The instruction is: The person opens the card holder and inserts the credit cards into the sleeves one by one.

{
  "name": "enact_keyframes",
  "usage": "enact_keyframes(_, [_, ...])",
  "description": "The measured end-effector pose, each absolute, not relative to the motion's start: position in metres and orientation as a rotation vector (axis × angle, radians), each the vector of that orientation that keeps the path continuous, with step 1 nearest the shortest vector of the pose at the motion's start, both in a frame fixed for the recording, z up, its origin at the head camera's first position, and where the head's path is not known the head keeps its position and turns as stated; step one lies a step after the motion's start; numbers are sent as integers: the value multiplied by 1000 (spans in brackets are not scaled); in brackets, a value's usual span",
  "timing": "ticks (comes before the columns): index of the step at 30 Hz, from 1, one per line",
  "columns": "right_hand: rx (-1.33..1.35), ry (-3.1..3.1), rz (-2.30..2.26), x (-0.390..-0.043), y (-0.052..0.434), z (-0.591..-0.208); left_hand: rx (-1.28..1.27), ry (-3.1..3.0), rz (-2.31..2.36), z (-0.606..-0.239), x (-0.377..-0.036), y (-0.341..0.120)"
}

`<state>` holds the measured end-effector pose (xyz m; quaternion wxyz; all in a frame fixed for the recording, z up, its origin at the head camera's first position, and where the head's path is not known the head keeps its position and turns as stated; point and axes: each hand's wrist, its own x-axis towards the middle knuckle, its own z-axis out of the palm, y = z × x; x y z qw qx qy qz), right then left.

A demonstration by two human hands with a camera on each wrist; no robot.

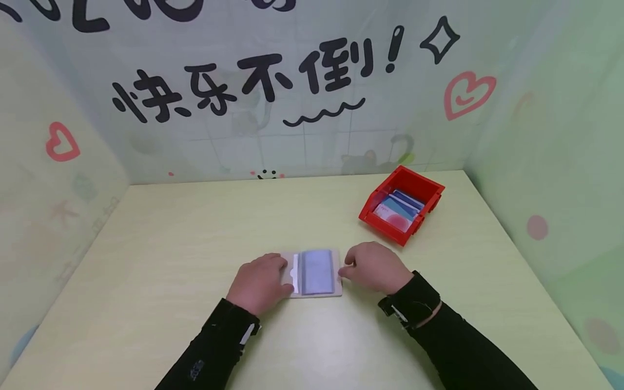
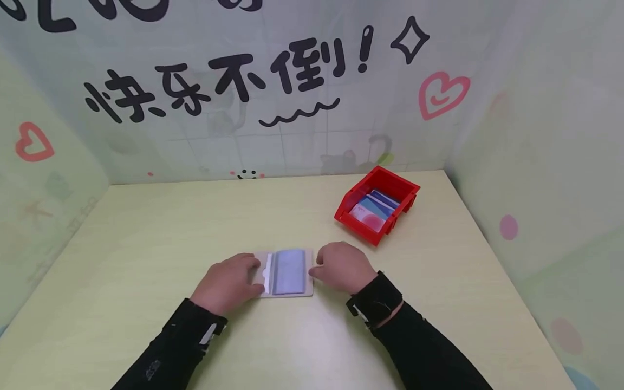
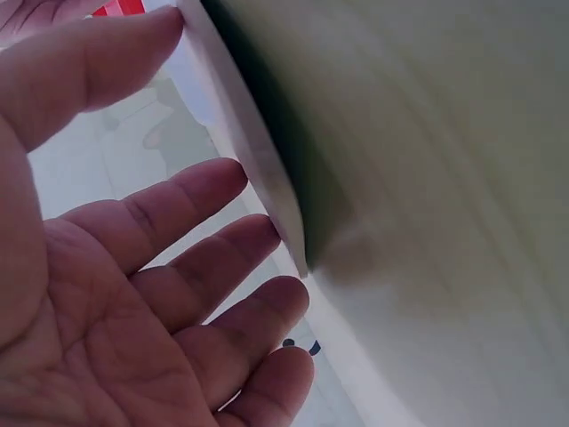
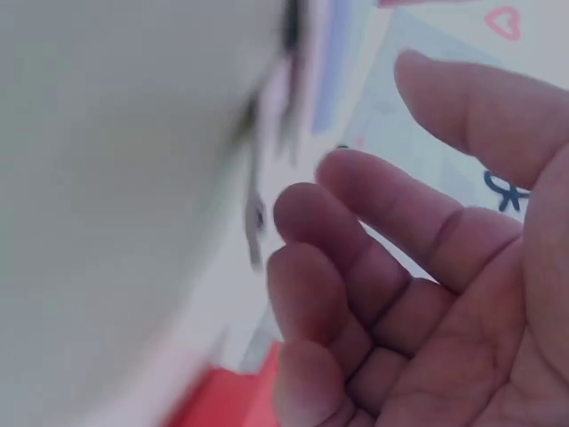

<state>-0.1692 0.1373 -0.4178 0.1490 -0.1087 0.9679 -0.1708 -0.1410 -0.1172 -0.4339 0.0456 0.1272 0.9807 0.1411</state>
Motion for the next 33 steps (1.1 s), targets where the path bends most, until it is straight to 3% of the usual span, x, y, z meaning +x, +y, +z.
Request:
enact_keyframes(11, [-228, 2965, -521, -199, 185, -386, 439, 3044, 482, -436, -137, -121])
enact_keyframes(23, [-76, 3040, -271, -251, 210, -392, 486, 3064, 513, -431, -133, -121])
enact_keyframes(33, [15, 2909, -105, -271, 215, -394, 512, 3087, 498, -431, -131, -120])
